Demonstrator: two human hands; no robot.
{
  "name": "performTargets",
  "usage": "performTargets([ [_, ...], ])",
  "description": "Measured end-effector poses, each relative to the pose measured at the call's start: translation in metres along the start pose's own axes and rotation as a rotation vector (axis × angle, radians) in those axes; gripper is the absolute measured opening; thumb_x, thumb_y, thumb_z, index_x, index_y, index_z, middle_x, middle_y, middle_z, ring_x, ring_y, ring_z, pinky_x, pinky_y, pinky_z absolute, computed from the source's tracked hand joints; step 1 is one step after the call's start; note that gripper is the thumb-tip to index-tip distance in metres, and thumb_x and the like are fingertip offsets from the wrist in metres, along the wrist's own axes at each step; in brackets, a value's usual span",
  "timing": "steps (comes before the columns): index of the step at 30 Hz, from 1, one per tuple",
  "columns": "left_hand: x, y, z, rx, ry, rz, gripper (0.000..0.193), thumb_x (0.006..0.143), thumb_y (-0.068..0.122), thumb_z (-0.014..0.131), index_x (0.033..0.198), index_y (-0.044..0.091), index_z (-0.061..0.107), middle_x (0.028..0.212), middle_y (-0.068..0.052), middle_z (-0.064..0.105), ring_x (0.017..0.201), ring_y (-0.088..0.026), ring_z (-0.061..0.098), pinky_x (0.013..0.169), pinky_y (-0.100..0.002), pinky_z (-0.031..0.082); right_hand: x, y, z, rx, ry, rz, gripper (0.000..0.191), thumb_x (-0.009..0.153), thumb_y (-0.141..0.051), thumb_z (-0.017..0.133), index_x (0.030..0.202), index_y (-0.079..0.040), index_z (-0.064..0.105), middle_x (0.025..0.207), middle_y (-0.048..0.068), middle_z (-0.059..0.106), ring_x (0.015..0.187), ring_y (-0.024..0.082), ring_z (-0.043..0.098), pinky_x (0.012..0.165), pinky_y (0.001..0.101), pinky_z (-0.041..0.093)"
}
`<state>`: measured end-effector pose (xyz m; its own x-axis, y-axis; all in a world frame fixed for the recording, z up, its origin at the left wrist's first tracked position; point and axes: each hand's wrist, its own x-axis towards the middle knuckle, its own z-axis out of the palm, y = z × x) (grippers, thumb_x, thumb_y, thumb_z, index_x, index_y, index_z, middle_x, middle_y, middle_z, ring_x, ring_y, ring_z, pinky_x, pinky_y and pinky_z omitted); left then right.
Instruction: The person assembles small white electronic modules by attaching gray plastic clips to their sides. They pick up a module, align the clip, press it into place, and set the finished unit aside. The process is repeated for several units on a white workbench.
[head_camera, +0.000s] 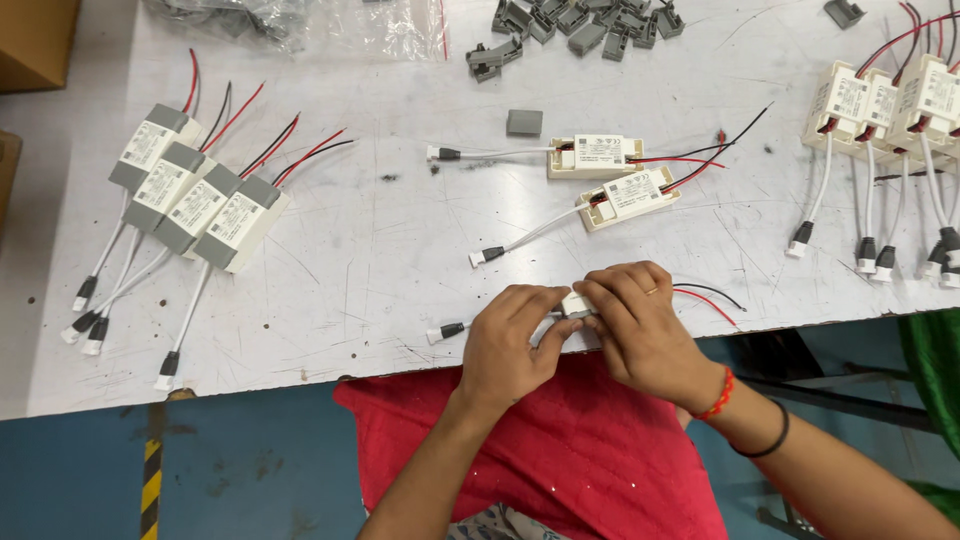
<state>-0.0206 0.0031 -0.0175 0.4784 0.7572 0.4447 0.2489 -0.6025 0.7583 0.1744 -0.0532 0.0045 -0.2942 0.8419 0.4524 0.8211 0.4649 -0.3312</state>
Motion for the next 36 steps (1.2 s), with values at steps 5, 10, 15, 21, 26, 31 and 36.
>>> performTargets([
  [5, 0.003, 0.004, -0.002, -0.015, -0.001, -0.044, 0.026, 0.090, 0.016, 0.076, 0.112, 0.001, 0.073, 0.098, -0.012, 0.075, 0.089, -0.027, 0.071, 0.075, -0.037, 0.057, 0.008, -0.005, 0.001, -0.002, 0.005, 0.026, 0.038, 0.088, -0.005, 0.063, 0.124, 0.003, 0.060, 0.119, 0.015, 0.061, 0.110, 0.032, 0.058, 0.103, 0.0479, 0.039],
  [10, 0.015, -0.002, -0.014, -0.016, -0.066, -0.192, 0.029, 0.093, 0.023, 0.071, 0.113, 0.002, 0.074, 0.091, -0.009, 0.075, 0.087, -0.026, 0.069, 0.077, -0.038, 0.055, 0.026, 0.028, -0.022, 0.373, -0.236, 0.206, 0.041, 0.089, -0.005, 0.064, 0.130, -0.001, 0.060, 0.113, 0.017, 0.064, 0.104, 0.031, 0.064, 0.092, 0.0414, 0.052],
  [15, 0.022, -0.022, -0.036, 0.297, -0.018, -0.397, 0.025, 0.094, 0.025, 0.066, 0.110, 0.008, 0.076, 0.109, -0.008, 0.074, 0.102, -0.025, 0.064, 0.085, -0.038, 0.054, 0.101, 0.134, -0.033, 0.167, 0.079, 0.253, 0.019, 0.101, -0.003, 0.058, 0.116, -0.002, 0.070, 0.114, 0.014, 0.074, 0.098, 0.026, 0.074, 0.087, 0.0339, 0.059],
  [21, 0.013, -0.014, -0.026, 0.382, -0.021, 0.098, 0.040, 0.096, 0.034, 0.068, 0.123, 0.005, 0.069, 0.132, -0.016, 0.065, 0.126, -0.034, 0.057, 0.114, -0.055, 0.038, 0.176, 0.217, 0.006, -0.184, 0.074, 0.353, 0.036, 0.084, -0.018, 0.081, 0.118, -0.005, 0.075, 0.104, 0.020, 0.069, 0.090, 0.037, 0.066, 0.081, 0.0480, 0.054],
  [26, 0.009, 0.000, 0.003, 0.354, -0.129, 0.091, 0.051, 0.095, 0.037, 0.068, 0.132, 0.002, 0.064, 0.138, -0.017, 0.062, 0.131, -0.035, 0.054, 0.117, -0.051, 0.034, 0.164, 0.218, 0.015, -0.264, -0.073, 0.508, 0.020, 0.093, -0.027, 0.079, 0.101, -0.009, 0.077, 0.113, 0.015, 0.070, 0.104, 0.034, 0.067, 0.090, 0.0444, 0.055],
  [31, 0.006, -0.004, 0.013, 0.392, -0.035, 0.082, 0.048, 0.099, 0.031, 0.068, 0.137, 0.002, 0.062, 0.142, -0.014, 0.061, 0.135, -0.031, 0.054, 0.122, -0.051, 0.033, 0.133, 0.190, -0.018, 0.085, -0.035, 0.455, 0.021, 0.099, -0.019, 0.073, 0.111, -0.002, 0.071, 0.119, 0.015, 0.070, 0.106, 0.028, 0.067, 0.093, 0.0378, 0.055],
  [36, 0.008, -0.005, 0.013, 0.442, -0.001, 0.053, 0.048, 0.095, 0.033, 0.070, 0.134, 0.006, 0.064, 0.136, -0.009, 0.063, 0.129, -0.028, 0.055, 0.121, -0.055, 0.030, 0.054, 0.106, -0.065, 0.814, -0.099, 0.620, 0.025, 0.099, -0.005, 0.055, 0.122, -0.002, 0.067, 0.116, 0.010, 0.073, 0.111, 0.019, 0.069, 0.103, 0.0354, 0.055],
])
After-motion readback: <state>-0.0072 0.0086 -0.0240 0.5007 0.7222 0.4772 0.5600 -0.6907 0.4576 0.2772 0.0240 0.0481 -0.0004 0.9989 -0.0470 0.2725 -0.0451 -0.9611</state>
